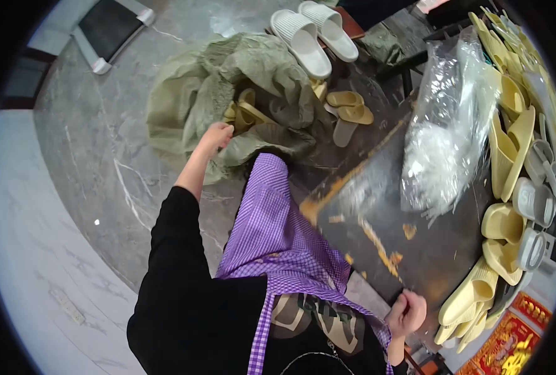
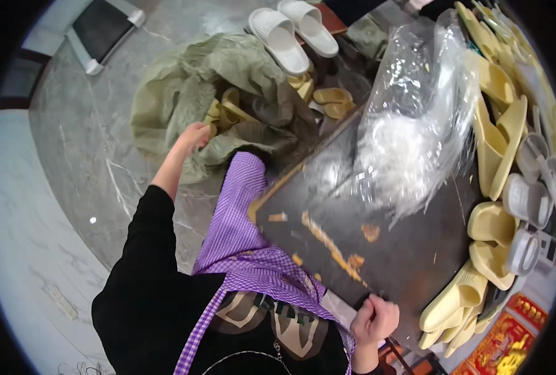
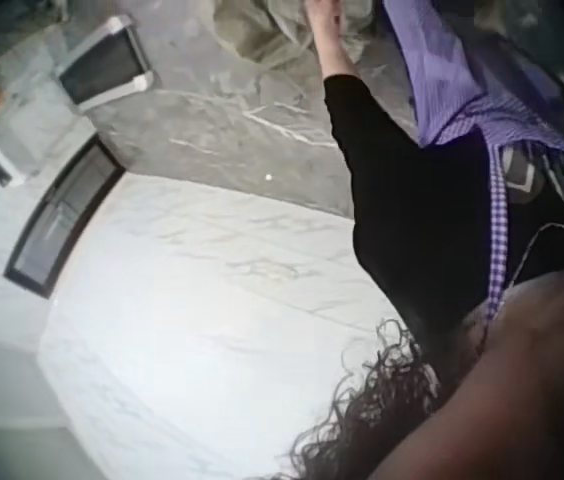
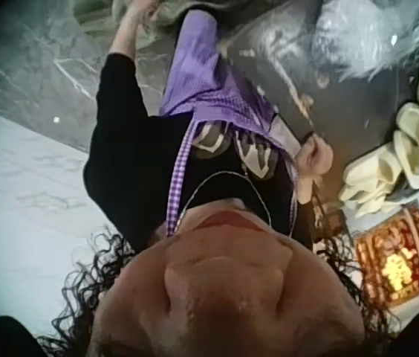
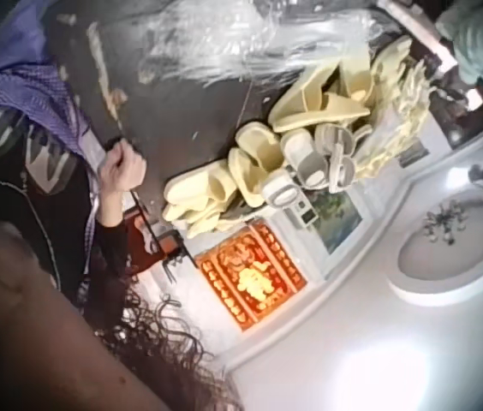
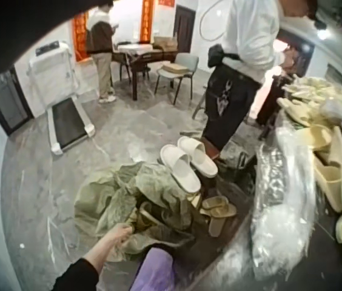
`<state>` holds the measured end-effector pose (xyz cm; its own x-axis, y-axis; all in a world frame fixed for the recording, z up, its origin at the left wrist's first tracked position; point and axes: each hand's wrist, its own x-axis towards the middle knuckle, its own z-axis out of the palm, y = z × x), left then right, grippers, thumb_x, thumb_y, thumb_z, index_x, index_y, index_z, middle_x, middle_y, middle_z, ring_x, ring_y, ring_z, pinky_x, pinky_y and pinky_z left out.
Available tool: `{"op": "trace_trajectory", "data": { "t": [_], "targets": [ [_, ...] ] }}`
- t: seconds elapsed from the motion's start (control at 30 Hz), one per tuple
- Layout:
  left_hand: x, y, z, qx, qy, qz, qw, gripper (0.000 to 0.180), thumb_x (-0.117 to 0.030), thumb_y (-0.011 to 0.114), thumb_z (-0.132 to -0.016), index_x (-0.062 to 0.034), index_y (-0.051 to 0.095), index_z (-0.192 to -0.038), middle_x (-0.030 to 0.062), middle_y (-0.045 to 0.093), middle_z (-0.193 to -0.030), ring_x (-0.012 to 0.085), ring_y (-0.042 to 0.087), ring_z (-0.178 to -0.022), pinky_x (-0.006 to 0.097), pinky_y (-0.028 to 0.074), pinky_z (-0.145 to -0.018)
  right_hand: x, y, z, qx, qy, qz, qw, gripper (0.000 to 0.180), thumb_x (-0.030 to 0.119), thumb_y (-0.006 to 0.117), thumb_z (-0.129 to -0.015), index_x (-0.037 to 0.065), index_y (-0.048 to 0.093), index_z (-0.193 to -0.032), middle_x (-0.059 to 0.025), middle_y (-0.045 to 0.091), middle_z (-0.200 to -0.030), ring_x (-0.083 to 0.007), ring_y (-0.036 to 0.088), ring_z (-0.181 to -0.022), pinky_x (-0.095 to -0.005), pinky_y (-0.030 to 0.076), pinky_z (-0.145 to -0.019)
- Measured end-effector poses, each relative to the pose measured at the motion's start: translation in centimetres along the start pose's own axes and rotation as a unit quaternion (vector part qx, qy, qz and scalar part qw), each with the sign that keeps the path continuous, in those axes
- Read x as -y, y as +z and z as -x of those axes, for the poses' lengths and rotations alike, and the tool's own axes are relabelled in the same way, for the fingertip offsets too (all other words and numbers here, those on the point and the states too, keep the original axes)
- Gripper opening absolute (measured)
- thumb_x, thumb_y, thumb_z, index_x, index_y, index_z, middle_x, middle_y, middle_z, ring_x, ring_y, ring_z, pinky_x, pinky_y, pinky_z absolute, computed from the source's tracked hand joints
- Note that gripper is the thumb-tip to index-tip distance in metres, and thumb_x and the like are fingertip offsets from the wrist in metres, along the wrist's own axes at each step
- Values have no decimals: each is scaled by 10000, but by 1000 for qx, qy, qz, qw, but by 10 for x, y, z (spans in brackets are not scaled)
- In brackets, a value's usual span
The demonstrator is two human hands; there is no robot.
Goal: The person takes slippers from a bag onto a table and fastens pairs together using plastic ties.
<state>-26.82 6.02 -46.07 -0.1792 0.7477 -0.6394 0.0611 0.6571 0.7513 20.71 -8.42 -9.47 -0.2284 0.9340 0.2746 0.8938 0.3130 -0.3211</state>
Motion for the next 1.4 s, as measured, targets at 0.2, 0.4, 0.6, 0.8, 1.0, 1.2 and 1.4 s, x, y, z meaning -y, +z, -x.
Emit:
{"op": "trace_trajectory", "data": {
  "t": [0.2, 0.4, 0.6, 0.8, 1.0, 1.2, 1.4],
  "targets": [
    [24, 37, -155, -157, 130, -469, 859, 531, -248, 626, -751, -53, 454, -1213, 221, 537, -1132, 332, 494, -1086, 401, 418, -882, -5, 8, 10, -45, 76, 34, 996, 65, 6, 538, -757, 11, 515, -818, -104, 501, -640, -231, 455, -568, -329, 367, -549],
    [8, 24, -229, 1, 57, -620, 783, 603, -245, 669, -705, -99, 446, -1246, 182, 507, -1198, 316, 467, -1129, 381, 404, -925, -7, 10, 11, -60, 109, 58, 991, 74, 16, 460, -816, -14, 474, -882, -113, 506, -772, -199, 465, -690, -312, 389, -673],
    [15, 35, -240, 100, 6, -555, 826, 471, -217, 696, -664, -78, 574, -1097, 150, 538, -1173, 296, 485, -1118, 389, 408, -923, -4, 0, 13, -32, 171, 80, 982, 107, 31, 382, -875, -21, 449, -940, -97, 478, -899, -175, 451, -826, -302, 383, -809],
    [8, 55, -218, 51, 158, -535, 828, 363, -200, 692, -663, -68, 627, -995, 164, 587, -1071, 313, 532, -1044, 397, 432, -883, 6, 1, 7, -40, 179, 89, 979, 105, 35, 383, -875, -16, 451, -937, -93, 481, -903, -176, 455, -844, -302, 376, -821],
    [5, 49, -209, 35, 229, -515, 825, 306, -204, 673, -685, -63, 645, -955, 164, 614, -1002, 319, 563, -983, 398, 449, -823, -5, -3, 15, -40, 148, 78, 985, 118, 36, 396, -874, -18, 455, -960, -88, 483, -920, -175, 454, -843, -297, 373, -818],
    [14, -9, -204, 33, 74, -354, 932, 319, -191, 671, -701, -45, 623, -980, 142, 641, -915, 282, 603, -865, 363, 457, -754, -5, -3, 11, -28, 147, 14, 989, 116, 9, 408, -872, -22, 462, -971, -83, 489, -918, -158, 456, -842, -277, 377, -805],
    [63, -66, -185, -83, 20, -43, 995, 342, -211, 663, -698, -45, 632, -995, 155, 648, -919, 271, 627, -814, 353, 464, -744, -6, 8, 0, -74, 140, 32, 987, 107, -49, 417, -801, -19, 464, -893, -69, 434, -690, -159, 396, -626, -283, 332, -582]
  ]
}}
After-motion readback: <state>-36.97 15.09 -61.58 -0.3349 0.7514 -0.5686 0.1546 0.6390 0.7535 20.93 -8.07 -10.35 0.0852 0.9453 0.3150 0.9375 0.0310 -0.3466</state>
